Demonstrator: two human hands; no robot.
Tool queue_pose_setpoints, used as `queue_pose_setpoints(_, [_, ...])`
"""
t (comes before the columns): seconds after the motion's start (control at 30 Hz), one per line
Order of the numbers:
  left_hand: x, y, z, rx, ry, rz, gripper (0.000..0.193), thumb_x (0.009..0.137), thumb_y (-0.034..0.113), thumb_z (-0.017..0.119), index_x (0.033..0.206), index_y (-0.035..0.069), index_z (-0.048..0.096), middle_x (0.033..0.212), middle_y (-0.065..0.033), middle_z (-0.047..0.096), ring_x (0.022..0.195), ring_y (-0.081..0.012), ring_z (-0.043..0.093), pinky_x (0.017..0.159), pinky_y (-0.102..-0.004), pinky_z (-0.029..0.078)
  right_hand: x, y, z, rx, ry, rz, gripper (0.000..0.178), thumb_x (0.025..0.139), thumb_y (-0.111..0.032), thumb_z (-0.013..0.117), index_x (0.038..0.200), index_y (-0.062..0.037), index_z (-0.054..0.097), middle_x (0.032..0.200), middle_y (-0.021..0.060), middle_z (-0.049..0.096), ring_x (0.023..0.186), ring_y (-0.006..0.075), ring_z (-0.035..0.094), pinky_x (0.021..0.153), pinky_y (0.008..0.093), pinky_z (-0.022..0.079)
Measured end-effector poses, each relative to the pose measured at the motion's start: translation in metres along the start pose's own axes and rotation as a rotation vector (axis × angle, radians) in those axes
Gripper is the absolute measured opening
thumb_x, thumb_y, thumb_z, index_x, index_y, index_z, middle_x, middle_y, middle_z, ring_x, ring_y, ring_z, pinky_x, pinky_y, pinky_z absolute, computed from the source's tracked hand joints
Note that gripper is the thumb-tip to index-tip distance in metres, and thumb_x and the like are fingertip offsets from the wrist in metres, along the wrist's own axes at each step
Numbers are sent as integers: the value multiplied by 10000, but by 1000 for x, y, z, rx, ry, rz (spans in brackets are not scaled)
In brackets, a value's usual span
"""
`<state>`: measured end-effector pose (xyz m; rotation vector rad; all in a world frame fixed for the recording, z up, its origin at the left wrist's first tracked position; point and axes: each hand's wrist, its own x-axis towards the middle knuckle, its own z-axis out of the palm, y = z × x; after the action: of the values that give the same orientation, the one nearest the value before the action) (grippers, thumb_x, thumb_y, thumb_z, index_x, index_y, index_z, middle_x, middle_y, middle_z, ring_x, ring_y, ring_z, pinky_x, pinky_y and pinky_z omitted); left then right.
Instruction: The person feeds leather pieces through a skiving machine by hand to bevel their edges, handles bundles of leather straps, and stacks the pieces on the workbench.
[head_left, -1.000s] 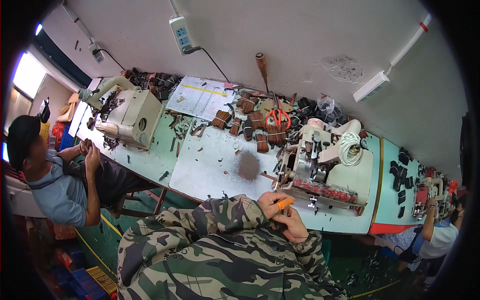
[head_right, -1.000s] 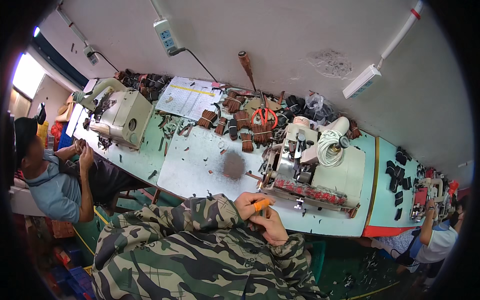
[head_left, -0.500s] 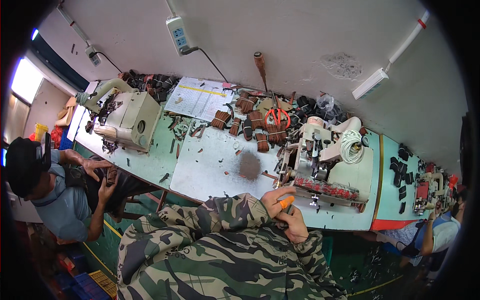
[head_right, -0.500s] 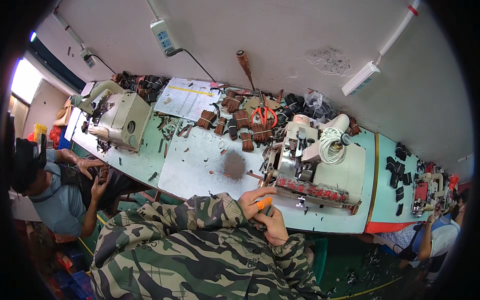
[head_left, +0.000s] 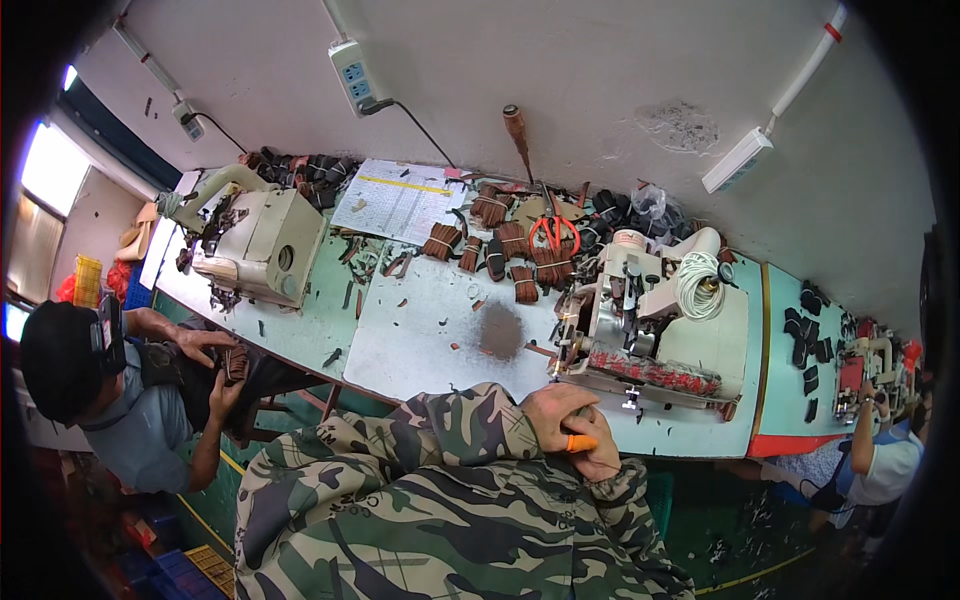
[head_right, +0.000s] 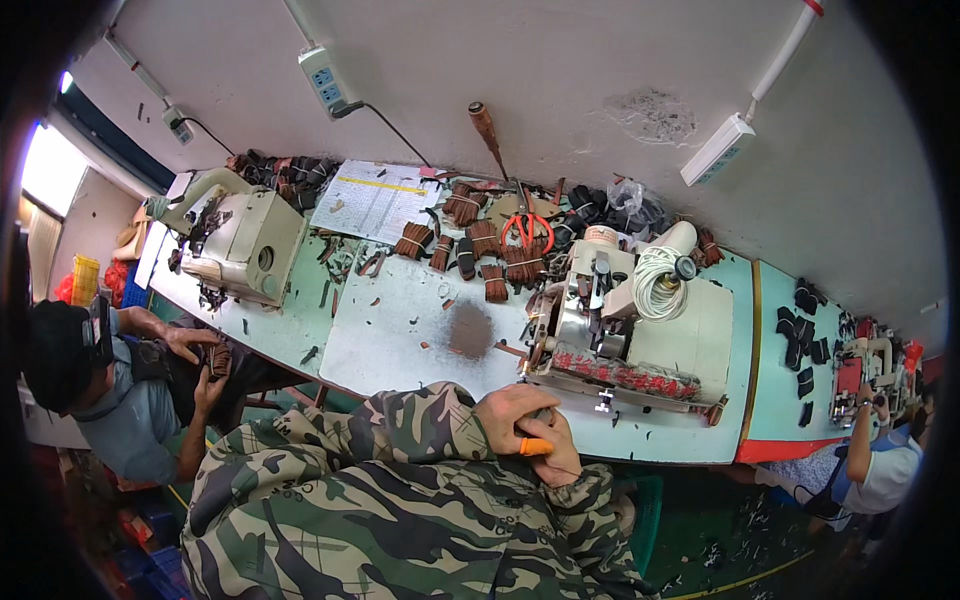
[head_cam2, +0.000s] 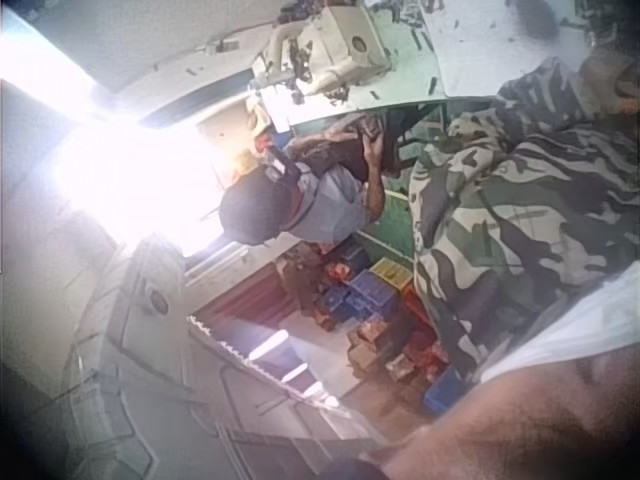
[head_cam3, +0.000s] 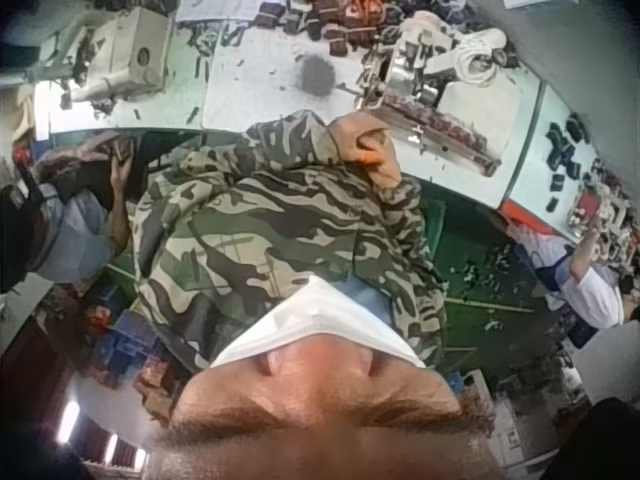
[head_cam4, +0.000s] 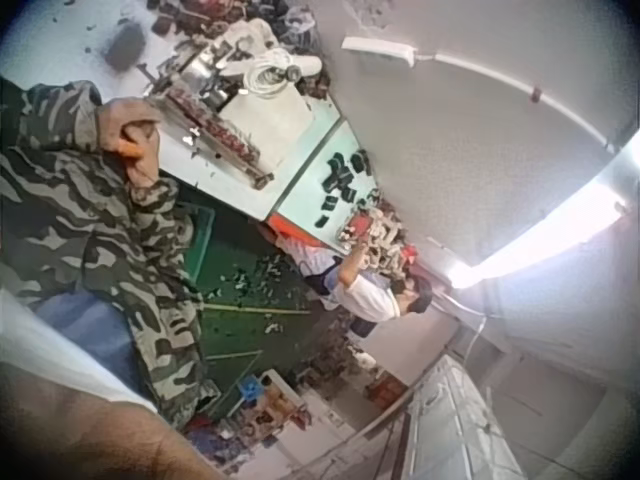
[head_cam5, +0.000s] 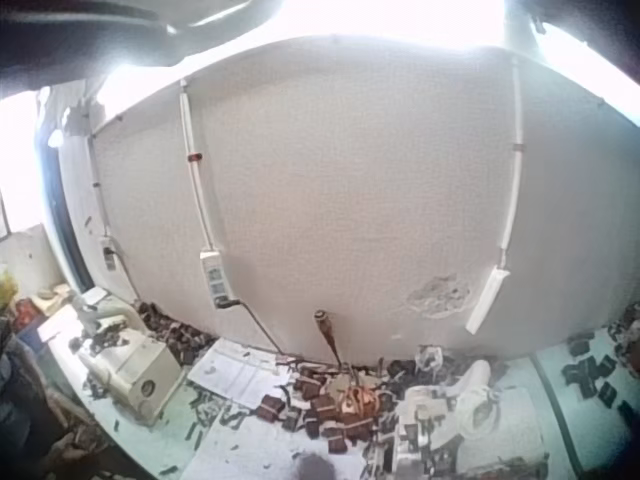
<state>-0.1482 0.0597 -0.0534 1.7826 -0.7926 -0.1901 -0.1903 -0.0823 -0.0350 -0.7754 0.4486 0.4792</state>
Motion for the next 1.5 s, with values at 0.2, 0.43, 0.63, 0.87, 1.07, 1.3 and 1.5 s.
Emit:
queue_pose_setpoints(0.2, [22,33,-33,231,-40,186,872,600,288,798,1303,-23,387,1279,-224,448,1098,-372,496,913,-437,411,4,-25,7,-26,22,12,272,827,-59,574,1096,-35,541,935,34,590,790,120,584,664,256,484])
queue_pose_setpoints(0.43, [36,33,-43,353,-143,174,835,638,216,770,1325,-15,355,1244,-202,473,1117,-383,481,954,-464,376,14,-31,9,30,-114,-19,259,815,-11,586,1068,-11,532,942,35,591,830,117,598,708,268,508])
queue_pose_setpoints(0.63, [30,26,-34,276,-130,119,849,617,175,783,1328,-14,361,1234,-205,480,1124,-374,489,928,-425,418,12,-27,11,-15,-46,-17,211,816,-19,588,1022,6,550,896,37,597,777,107,595,666,250,498])
queue_pose_setpoints(0.87, [32,26,-40,241,-196,119,832,637,224,789,1323,-8,380,1227,-195,497,1129,-362,497,913,-415,430,17,-18,4,-58,-126,32,230,783,-5,618,1005,19,559,819,20,579,734,107,591,645,238,495])
queue_pose_setpoints(1.07, [16,15,-47,358,-23,-208,552,758,322,703,1188,34,509,1005,-163,599,800,-310,631,660,-369,502,21,-6,6,-385,-8,-147,652,707,39,685,1277,-32,374,1073,86,539,925,160,574,745,263,492])
queue_pose_setpoints(1.3, [7,-8,-28,134,65,-73,275,812,276,661,908,28,588,731,-141,572,665,-303,606,578,-350,480,27,3,12,-752,-124,-180,918,644,35,675,1403,7,159,1146,101,484,1042,193,501,881,281,423])
queue_pose_setpoints(1.5, [8,-7,-23,114,94,-64,241,809,255,668,858,27,606,707,-123,592,625,-281,614,556,-342,490,26,2,5,-672,-157,-151,806,645,28,684,1344,5,284,1105,68,493,1004,159,499,856,262,424])
